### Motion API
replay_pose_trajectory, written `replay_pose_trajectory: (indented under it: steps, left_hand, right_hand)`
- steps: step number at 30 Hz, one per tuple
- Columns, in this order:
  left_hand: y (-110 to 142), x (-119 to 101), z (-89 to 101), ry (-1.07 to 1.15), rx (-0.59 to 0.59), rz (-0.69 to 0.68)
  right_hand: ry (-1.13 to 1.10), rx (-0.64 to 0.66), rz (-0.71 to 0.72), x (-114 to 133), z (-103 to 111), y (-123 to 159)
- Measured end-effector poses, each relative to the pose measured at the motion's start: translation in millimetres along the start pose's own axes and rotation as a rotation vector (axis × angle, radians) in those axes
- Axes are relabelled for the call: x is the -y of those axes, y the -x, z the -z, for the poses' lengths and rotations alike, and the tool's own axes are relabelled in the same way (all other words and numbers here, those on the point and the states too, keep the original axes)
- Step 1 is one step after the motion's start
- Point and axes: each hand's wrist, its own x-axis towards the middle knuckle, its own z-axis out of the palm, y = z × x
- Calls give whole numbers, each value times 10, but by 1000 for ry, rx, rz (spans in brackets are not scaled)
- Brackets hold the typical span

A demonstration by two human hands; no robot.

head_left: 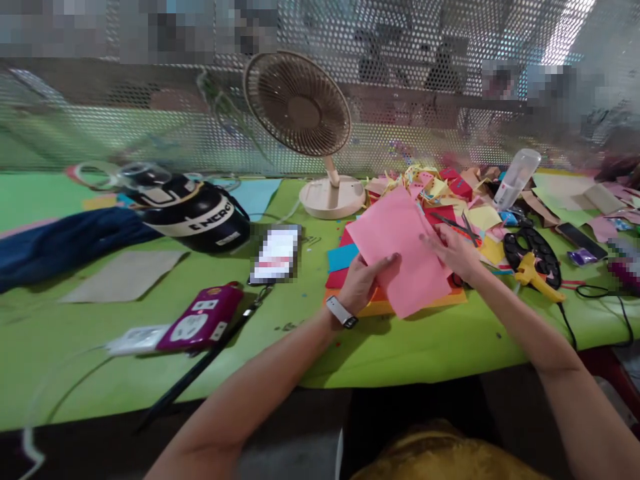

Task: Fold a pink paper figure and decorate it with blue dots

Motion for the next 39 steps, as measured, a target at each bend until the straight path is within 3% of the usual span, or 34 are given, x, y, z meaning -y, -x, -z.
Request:
replay_pose_trajectory:
  steps: [5, 12, 16, 22, 39]
  left_hand:
    - [24, 4, 27, -9, -76, -38]
    - [20, -54, 107, 14, -26, -24]
    - [-13, -34, 135, -7, -48, -55]
    - [-19, -11, 140, 52, -28, -56]
    - [-27, 72, 173, 5, 6, -174]
  right_hand:
    - [-205, 5, -96, 18, -241, 162]
    - [-415, -49, -175, -39, -240, 156]
    - [-414, -7, -207, -87, -263, 157]
    - [-399, -84, -121, -102, -289, 162]
    - [-373, -137, -83, -25, -259, 176]
